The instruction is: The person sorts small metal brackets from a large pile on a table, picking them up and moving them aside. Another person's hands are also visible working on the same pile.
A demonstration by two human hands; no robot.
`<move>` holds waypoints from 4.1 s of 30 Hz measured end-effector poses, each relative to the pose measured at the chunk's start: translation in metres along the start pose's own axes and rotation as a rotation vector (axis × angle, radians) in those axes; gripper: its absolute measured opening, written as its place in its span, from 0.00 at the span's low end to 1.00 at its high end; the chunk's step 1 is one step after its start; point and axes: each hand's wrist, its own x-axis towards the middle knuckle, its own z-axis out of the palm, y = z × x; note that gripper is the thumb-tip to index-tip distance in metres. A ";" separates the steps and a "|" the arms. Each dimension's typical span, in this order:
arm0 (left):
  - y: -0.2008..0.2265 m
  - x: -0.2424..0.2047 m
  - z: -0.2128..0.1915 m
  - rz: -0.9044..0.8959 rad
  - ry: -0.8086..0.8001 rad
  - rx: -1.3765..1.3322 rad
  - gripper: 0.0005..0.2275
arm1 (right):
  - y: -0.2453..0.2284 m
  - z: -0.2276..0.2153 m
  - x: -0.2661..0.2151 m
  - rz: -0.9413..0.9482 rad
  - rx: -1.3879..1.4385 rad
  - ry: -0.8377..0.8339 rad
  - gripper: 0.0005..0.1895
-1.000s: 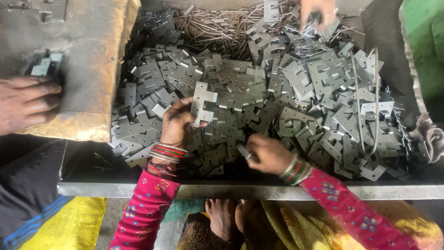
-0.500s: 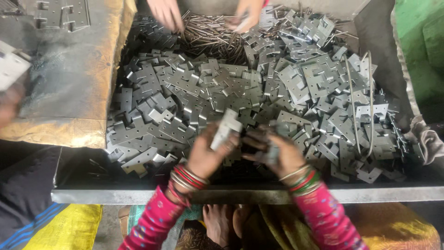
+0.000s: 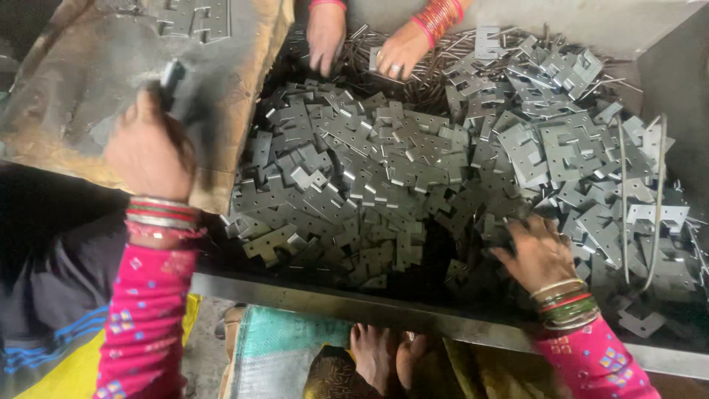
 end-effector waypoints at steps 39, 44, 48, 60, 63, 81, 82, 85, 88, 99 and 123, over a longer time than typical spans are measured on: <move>0.176 -0.099 0.005 0.217 -0.537 -0.981 0.09 | -0.070 0.054 0.029 -0.435 0.283 -0.286 0.13; 0.171 -0.103 0.033 -0.632 -0.886 -1.594 0.16 | -0.087 0.053 0.032 -0.594 0.172 -0.157 0.15; 0.166 -0.110 0.047 -0.747 -0.961 -1.717 0.16 | -0.079 0.043 0.026 -0.550 0.377 -0.335 0.17; 0.162 -0.110 0.042 -0.573 -0.899 -1.865 0.13 | -0.091 0.079 0.000 -0.715 0.227 -0.427 0.01; 0.159 -0.115 0.049 -0.524 -0.869 -1.808 0.11 | -0.085 0.103 -0.001 -0.800 0.154 -0.311 0.06; 0.157 -0.116 0.055 -0.532 -0.822 -1.689 0.06 | -0.069 0.087 0.005 -0.786 0.580 -0.006 0.05; 0.156 -0.115 0.051 -0.540 -0.782 -1.713 0.05 | -0.063 0.073 0.004 -0.643 0.696 -0.101 0.06; 0.151 -0.112 0.040 -0.818 -0.797 -1.925 0.06 | -0.034 0.030 0.018 -0.569 1.075 -0.043 0.08; 0.156 -0.102 0.033 -0.950 -0.879 -1.912 0.11 | -0.008 -0.001 0.007 -0.009 1.593 -0.114 0.10; 0.254 -0.124 -0.053 0.092 -0.519 -1.058 0.19 | -0.135 -0.015 -0.011 0.540 2.112 -0.274 0.27; 0.112 -0.035 -0.007 0.096 -0.134 -0.786 0.07 | -0.061 0.060 -0.004 -0.412 -0.084 -0.280 0.15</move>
